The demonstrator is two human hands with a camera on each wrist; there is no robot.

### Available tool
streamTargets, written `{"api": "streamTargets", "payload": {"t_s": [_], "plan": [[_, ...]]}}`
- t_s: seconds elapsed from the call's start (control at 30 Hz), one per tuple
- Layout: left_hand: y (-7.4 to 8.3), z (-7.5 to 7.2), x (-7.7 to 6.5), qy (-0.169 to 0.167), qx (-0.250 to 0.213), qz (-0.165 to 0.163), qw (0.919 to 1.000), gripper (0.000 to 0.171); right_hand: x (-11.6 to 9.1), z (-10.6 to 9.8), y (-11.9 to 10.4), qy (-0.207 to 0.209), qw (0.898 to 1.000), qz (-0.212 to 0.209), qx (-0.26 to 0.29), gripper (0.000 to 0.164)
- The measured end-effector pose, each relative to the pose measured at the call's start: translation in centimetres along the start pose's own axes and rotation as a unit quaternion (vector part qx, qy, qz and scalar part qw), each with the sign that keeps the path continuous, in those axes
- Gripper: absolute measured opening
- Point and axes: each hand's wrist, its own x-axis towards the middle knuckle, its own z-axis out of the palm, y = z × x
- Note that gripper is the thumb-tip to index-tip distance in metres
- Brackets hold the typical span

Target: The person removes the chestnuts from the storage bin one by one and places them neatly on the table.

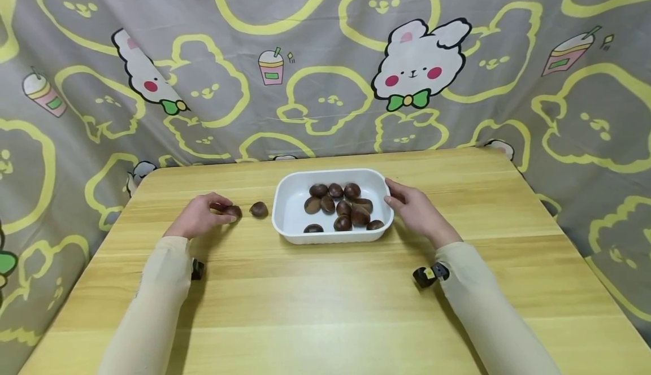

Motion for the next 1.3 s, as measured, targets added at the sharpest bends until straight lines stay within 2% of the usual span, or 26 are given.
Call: {"api": "streamTargets", "payload": {"t_s": [0.33,0.63,0.87,1.0,1.17,1.3], "plan": [[-0.4,0.5,-0.3,-0.005,-0.001,-0.003,1.0000,0.046,-0.3,0.5,0.5,-0.009,1.000,0.006,0.003,0.052],[0.2,0.1,-0.5,-0.013,-0.009,-0.002,0.9999,0.051,-0.3,0.3,0.3,-0.006,1.000,0.004,0.000,0.052],[1.0,-0.2,-0.6,0.024,-0.031,0.008,0.9992,0.046,-0.2,0.2,0.3,-0.008,1.000,0.001,0.003,0.052],[2.5,-0.3,-0.5,0.049,-0.051,0.032,0.9970,0.041,-0.2,0.1,0.3,-0.006,1.000,-0.001,0.005,0.052],[5.3,0.1,-0.3,0.082,-0.074,0.097,0.9892,0.033,-0.1,0.0,0.3,-0.005,1.000,-0.003,0.004,0.052],[8.1,1.0,-0.2,0.082,-0.108,0.148,0.9797,0.028,0.0,0.0,0.2,-0.004,1.000,-0.006,0.004,0.052]]}}
